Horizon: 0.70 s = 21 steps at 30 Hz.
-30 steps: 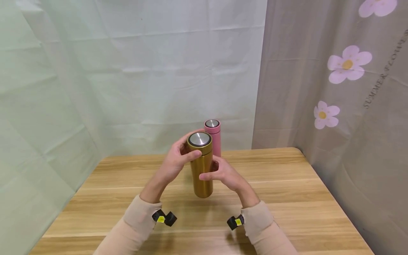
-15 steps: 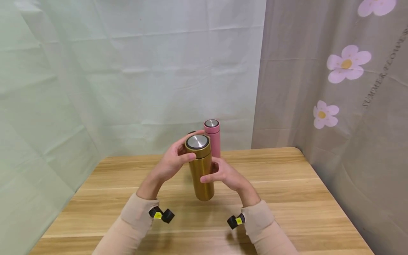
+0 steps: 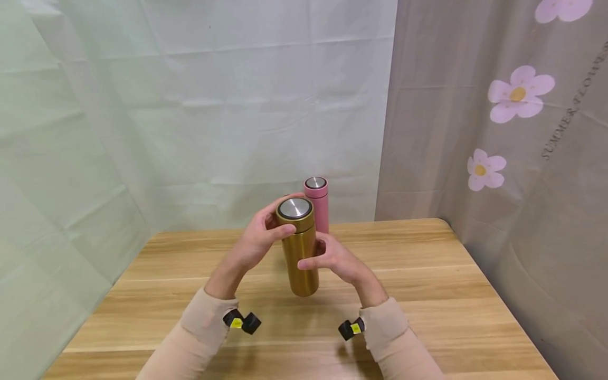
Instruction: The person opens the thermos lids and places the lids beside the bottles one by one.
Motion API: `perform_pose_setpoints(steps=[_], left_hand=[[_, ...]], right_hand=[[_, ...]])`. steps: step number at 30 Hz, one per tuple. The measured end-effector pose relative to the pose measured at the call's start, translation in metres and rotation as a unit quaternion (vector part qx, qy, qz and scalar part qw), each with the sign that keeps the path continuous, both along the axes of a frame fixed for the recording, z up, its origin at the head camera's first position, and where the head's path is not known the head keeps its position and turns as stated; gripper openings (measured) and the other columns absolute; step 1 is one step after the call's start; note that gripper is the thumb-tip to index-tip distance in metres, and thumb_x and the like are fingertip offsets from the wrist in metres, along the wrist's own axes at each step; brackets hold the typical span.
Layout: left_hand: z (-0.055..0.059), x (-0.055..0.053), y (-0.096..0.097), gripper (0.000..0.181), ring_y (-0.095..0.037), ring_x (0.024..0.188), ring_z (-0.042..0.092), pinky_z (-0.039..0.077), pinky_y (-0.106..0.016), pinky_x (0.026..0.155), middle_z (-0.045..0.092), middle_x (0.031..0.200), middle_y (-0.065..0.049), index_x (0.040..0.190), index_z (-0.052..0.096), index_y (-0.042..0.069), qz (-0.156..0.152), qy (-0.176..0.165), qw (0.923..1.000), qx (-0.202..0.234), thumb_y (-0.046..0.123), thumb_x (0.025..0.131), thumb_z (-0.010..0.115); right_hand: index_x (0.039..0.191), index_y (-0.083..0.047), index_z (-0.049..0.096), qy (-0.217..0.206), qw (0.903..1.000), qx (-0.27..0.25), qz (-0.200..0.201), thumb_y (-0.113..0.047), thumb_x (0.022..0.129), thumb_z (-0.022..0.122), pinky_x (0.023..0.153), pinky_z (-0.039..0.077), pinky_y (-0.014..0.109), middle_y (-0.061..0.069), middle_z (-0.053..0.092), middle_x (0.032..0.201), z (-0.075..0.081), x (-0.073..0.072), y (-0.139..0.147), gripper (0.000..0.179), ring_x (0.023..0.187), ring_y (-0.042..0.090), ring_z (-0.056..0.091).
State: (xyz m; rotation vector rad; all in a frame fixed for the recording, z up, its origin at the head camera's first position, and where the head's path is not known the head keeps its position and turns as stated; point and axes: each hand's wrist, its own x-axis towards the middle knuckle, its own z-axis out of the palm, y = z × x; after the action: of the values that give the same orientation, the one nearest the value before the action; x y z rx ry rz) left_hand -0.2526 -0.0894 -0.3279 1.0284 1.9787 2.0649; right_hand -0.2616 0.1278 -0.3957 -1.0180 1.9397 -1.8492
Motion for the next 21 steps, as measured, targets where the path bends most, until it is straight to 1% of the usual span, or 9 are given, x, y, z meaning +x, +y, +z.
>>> perform_pose_setpoints(steps=[2,5,8,10,16,18,21], left_hand=[[-0.001,0.001,0.003,0.091,-0.028,0.117,0.061,0.051,-0.037,0.100,0.060,0.135,-0.014,0.156,0.048,0.016,0.014,0.008,0.9999,0.004,0.060,0.083,0.082],[-0.002,0.003,0.007,0.087,-0.028,0.116,0.061,0.051,-0.036,0.100,0.061,0.134,-0.013,0.154,0.050,0.020,0.033,0.019,0.9992,0.011,0.059,0.084,0.082],[-0.003,0.003,0.008,0.082,-0.027,0.118,0.062,0.051,-0.035,0.102,0.061,0.135,-0.011,0.153,0.051,0.024,0.042,0.025,0.9987,0.014,0.059,0.085,0.081],[-0.004,0.003,0.008,0.082,-0.028,0.120,0.061,0.050,-0.036,0.103,0.060,0.137,-0.012,0.154,0.050,0.024,0.037,0.028,0.9988,0.014,0.057,0.086,0.081],[-0.002,0.001,0.000,0.096,-0.029,0.124,0.058,0.049,-0.037,0.105,0.057,0.142,-0.013,0.161,0.039,0.013,0.002,0.027,0.9996,-0.007,0.060,0.087,0.079],[-0.001,-0.001,-0.002,0.097,-0.029,0.123,0.058,0.049,-0.036,0.104,0.057,0.141,-0.012,0.161,0.038,0.012,-0.007,0.024,0.9996,-0.013,0.062,0.087,0.077],[-0.001,-0.003,-0.003,0.096,-0.028,0.120,0.060,0.050,-0.037,0.101,0.059,0.140,-0.013,0.160,0.041,0.012,-0.019,0.021,0.9995,-0.016,0.062,0.086,0.078]], right_hand=[[0.140,-0.001,0.055,0.000,1.0000,-0.001,-0.003,-0.032,0.090,0.079,0.102,0.051,0.050,0.017,0.065,0.130,0.001,0.000,0.000,0.063,0.116,0.036,0.064],[0.140,-0.002,0.056,-0.002,0.9999,0.002,-0.012,-0.030,0.091,0.078,0.101,0.051,0.050,0.016,0.066,0.129,0.001,0.000,0.000,0.061,0.116,0.036,0.065],[0.139,-0.003,0.057,-0.006,0.9998,0.004,-0.018,-0.028,0.091,0.077,0.102,0.051,0.049,0.015,0.066,0.129,0.001,0.000,0.000,0.058,0.116,0.035,0.065],[0.139,-0.003,0.057,-0.005,0.9998,0.004,-0.019,-0.027,0.091,0.077,0.101,0.051,0.048,0.015,0.066,0.128,0.000,0.000,0.000,0.057,0.116,0.034,0.065],[0.140,-0.003,0.055,-0.001,1.0000,-0.008,-0.006,-0.027,0.090,0.077,0.102,0.051,0.049,0.015,0.066,0.130,-0.001,0.000,0.000,0.060,0.116,0.035,0.065],[0.142,-0.002,0.054,0.000,0.9999,-0.011,-0.001,-0.029,0.090,0.077,0.102,0.050,0.051,0.016,0.064,0.131,-0.001,0.000,0.001,0.063,0.117,0.036,0.064],[0.144,-0.002,0.051,-0.002,0.9999,-0.012,0.008,-0.032,0.090,0.078,0.102,0.050,0.052,0.017,0.062,0.133,-0.001,0.001,0.002,0.068,0.118,0.037,0.062]])
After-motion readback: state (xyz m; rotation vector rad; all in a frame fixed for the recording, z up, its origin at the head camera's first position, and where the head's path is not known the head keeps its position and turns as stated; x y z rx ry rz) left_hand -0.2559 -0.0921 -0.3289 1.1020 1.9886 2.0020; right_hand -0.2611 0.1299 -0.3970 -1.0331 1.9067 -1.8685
